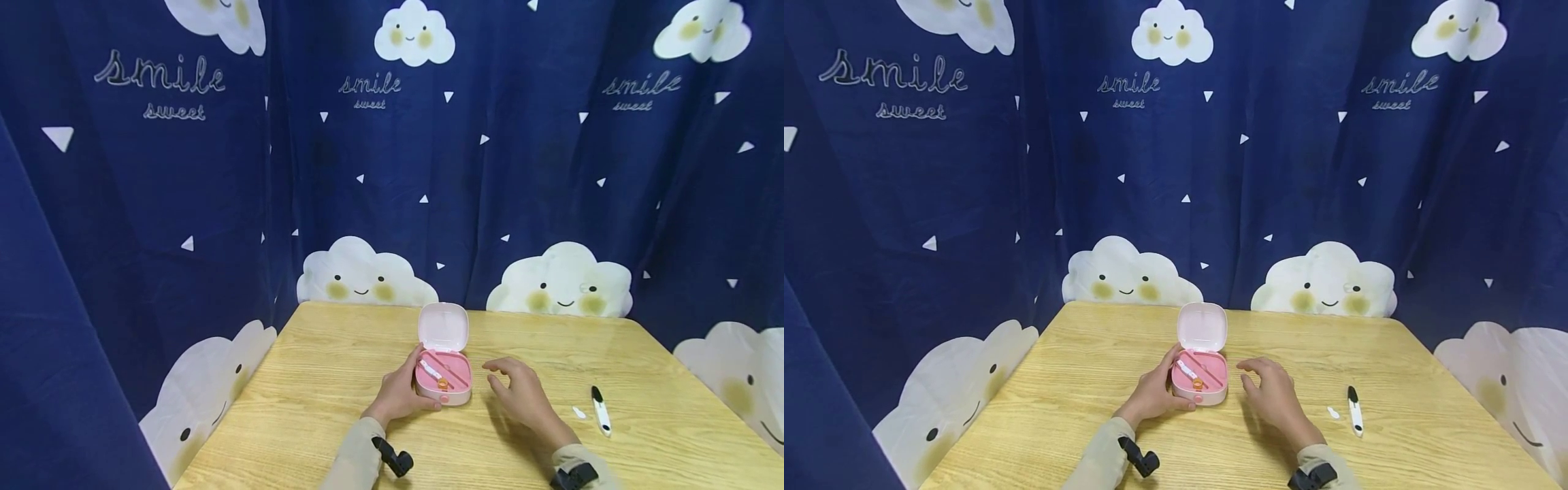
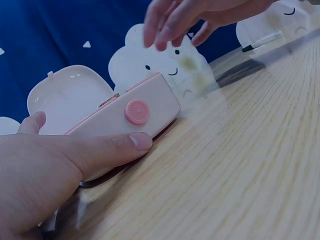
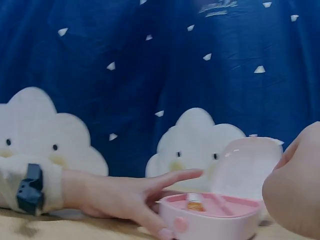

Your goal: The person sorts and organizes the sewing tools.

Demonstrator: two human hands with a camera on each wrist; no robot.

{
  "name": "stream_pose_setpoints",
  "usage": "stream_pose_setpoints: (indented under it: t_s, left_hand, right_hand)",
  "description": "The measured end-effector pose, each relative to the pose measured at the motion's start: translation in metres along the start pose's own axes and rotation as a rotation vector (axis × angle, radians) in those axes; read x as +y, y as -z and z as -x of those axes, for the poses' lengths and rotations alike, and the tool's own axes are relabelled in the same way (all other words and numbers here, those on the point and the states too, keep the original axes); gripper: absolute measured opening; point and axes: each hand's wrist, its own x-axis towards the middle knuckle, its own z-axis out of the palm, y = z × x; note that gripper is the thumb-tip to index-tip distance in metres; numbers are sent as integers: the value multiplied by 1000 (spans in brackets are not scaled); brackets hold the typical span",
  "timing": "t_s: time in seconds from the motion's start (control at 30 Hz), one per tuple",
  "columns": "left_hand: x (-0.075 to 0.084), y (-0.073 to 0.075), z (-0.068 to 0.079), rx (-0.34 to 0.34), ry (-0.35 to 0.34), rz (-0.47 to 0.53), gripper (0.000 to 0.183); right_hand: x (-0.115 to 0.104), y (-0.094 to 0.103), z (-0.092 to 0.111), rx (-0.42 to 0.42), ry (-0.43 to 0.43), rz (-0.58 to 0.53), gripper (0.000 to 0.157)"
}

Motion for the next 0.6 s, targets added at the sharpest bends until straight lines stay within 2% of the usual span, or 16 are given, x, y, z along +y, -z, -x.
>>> stream_pose_setpoints:
  t_s: [0.33,0.47,0.6]
  left_hand:
    - [-3,-2,-2,17,-5,-24,129]
    - [-3,-1,-2,7,3,-11,130]
    - [-1,0,-1,0,7,-8,130]
  right_hand:
    - [37,36,16,-15,-163,29,24]
    - [48,48,22,-5,-214,91,25]
    - [60,59,31,4,-304,159,28]
